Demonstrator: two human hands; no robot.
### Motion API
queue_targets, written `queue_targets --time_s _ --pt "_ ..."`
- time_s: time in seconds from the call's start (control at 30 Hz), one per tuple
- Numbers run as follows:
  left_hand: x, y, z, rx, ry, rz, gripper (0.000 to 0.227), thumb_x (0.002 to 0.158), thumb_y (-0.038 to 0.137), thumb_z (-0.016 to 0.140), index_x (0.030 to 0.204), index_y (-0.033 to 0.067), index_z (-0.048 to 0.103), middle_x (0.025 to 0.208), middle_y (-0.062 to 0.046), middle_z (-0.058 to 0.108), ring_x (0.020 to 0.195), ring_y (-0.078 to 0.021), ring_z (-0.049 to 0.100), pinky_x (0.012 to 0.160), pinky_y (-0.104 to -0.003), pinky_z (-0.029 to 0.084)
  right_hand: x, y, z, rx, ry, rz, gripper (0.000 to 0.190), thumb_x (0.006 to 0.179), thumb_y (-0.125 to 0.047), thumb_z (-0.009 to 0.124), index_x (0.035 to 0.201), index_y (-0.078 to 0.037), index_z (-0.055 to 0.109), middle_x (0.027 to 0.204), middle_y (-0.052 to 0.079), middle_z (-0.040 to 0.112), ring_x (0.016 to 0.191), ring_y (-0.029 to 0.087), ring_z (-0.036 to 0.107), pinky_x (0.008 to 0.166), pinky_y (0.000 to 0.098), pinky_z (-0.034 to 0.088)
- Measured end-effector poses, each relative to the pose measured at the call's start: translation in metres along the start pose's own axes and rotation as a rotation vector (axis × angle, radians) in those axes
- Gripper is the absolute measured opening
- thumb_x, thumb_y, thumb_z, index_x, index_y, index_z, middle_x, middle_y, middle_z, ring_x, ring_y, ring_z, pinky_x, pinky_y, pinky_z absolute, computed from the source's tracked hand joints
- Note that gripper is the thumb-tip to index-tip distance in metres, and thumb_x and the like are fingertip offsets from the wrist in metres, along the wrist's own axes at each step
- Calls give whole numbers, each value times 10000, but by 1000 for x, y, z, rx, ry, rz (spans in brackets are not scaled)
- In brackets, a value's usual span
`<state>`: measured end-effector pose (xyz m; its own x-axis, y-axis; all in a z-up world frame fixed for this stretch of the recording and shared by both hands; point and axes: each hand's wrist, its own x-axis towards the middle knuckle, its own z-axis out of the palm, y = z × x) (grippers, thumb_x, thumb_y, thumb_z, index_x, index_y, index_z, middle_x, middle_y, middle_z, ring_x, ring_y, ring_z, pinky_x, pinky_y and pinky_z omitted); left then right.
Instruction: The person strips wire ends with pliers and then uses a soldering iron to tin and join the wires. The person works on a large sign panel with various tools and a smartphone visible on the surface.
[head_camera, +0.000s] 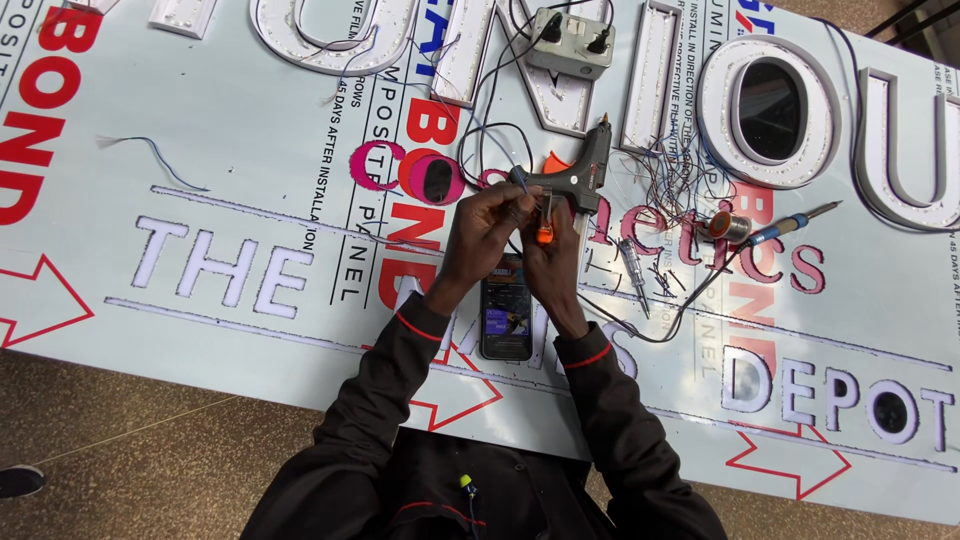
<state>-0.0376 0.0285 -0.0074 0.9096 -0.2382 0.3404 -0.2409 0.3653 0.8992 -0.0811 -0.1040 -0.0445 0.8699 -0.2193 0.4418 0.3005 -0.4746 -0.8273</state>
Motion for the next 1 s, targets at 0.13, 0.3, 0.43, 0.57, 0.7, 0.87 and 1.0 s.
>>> queue_targets --time_s 0.13,0.3,0.43,0.57,0.7,0.87,1.0 --pt "8 -39 7 -175 25 30 171 1155 153 735 1127 8 822 1069 -163 831 945 -153 792 823 -312 643 2 -18 0 297 -14 263 161 993 35 723 1043 -111 676 866 12 625 785 127 601 731 346 529" --pt "18 -45 3 -539 -105 11 259 1125 190 739 1133 -66 778 766 -230 761 696 -196 772 649 -266 619 6 -53 3 454 32 355 255 803 123 642 897 -109 592 778 5 558 745 93 538 684 277 456" --pt "23 -41 14 -542 -52 -59 312 1162 208 656 1076 -79 741 607 -107 597 544 -60 558 524 -185 466 -1 -22 17 436 54 339 293 725 121 610 883 -124 585 762 -23 545 757 74 514 696 288 430" --pt "15 -40 34 -420 214 22 295 1170 173 624 995 -42 728 584 31 400 566 16 388 561 -166 330 -14 -19 22 417 162 440 226 862 78 734 982 -104 675 865 52 687 868 96 591 768 326 531" --pt "29 -56 22 -705 414 -4 276 1214 190 544 1044 26 686 619 92 276 518 -9 311 566 -180 262 -16 41 10 944 415 874 250 921 82 628 978 -136 522 847 -18 542 805 171 568 837 412 561" --pt "23 -49 23 -655 333 -54 240 1218 203 568 1138 16 696 628 111 254 508 15 305 547 -156 267 -11 123 14 992 335 866 234 1011 -97 690 1165 -170 529 1001 33 710 964 199 710 844 401 579" --pt "16 -47 -3 -354 209 -9 249 1208 178 616 1291 -6 761 587 86 335 500 19 364 531 -162 312 -4 38 -13 742 143 778 351 1017 -151 645 1342 -124 516 1098 61 798 849 101 679 591 200 559"
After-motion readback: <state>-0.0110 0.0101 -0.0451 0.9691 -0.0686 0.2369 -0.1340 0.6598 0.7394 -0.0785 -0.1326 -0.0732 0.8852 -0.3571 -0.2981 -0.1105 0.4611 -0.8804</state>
